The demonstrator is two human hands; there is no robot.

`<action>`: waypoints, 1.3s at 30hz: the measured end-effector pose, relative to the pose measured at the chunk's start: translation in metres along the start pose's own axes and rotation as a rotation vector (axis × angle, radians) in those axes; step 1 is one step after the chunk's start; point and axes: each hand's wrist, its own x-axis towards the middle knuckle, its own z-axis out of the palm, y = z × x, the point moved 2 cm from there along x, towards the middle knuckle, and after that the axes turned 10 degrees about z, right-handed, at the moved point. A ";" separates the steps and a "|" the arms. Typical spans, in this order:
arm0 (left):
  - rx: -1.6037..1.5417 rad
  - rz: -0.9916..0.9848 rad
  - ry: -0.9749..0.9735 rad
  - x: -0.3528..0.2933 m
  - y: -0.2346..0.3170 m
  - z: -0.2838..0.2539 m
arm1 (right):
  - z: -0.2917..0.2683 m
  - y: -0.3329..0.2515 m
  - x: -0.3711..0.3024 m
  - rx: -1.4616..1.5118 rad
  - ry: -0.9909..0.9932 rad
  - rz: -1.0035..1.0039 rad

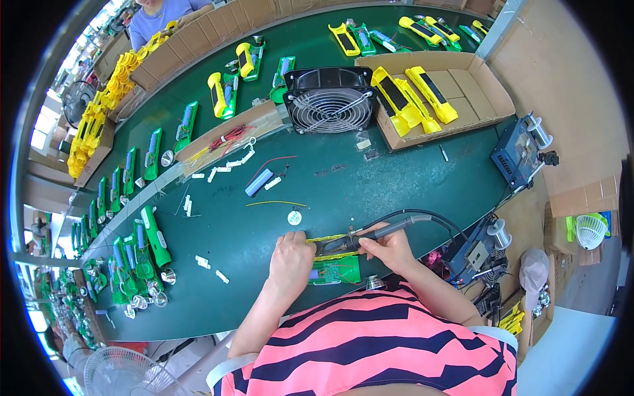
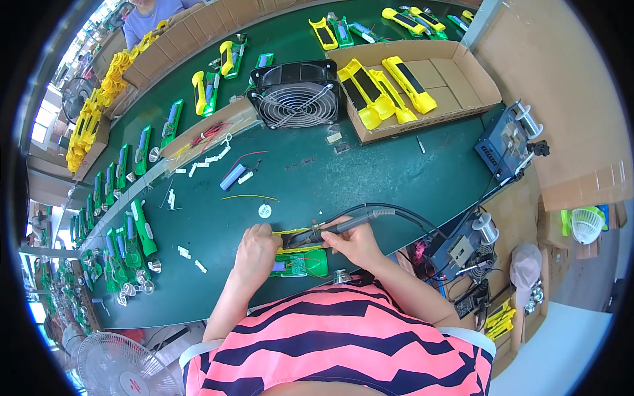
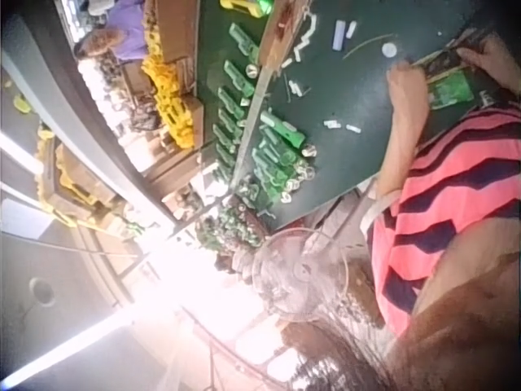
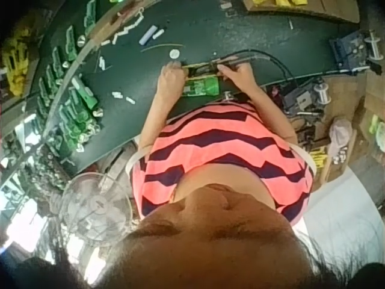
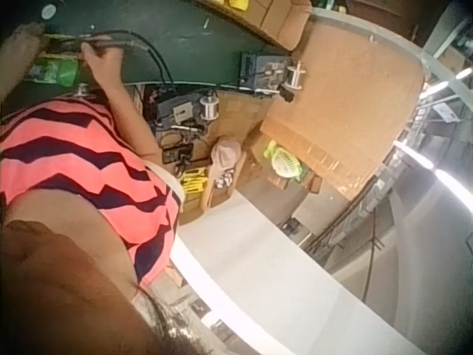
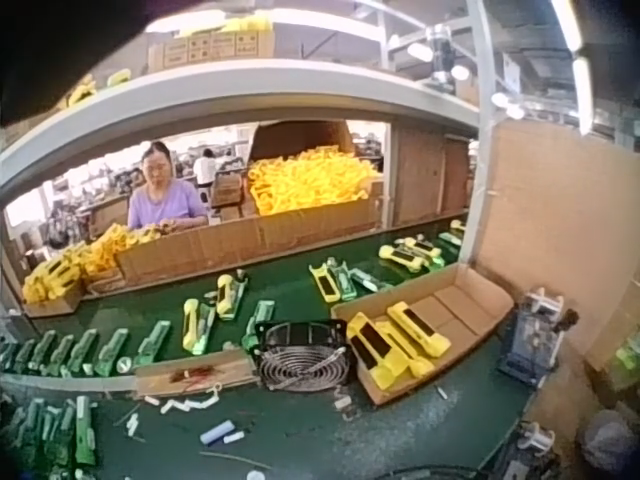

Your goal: Soldering internal wiring and electronic boards into plastic flashlight casings on a production line.

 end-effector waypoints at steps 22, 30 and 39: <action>0.045 -0.023 -0.026 0.002 0.000 -0.001 | -0.028 -0.007 -0.026 -0.805 0.176 -0.552; 0.030 -0.030 -0.018 0.001 -0.002 -0.002 | -0.031 -0.007 -0.023 -0.864 0.180 -0.487; -0.193 0.230 0.181 0.001 0.046 -0.022 | -0.030 -0.009 -0.024 -0.843 0.165 -0.434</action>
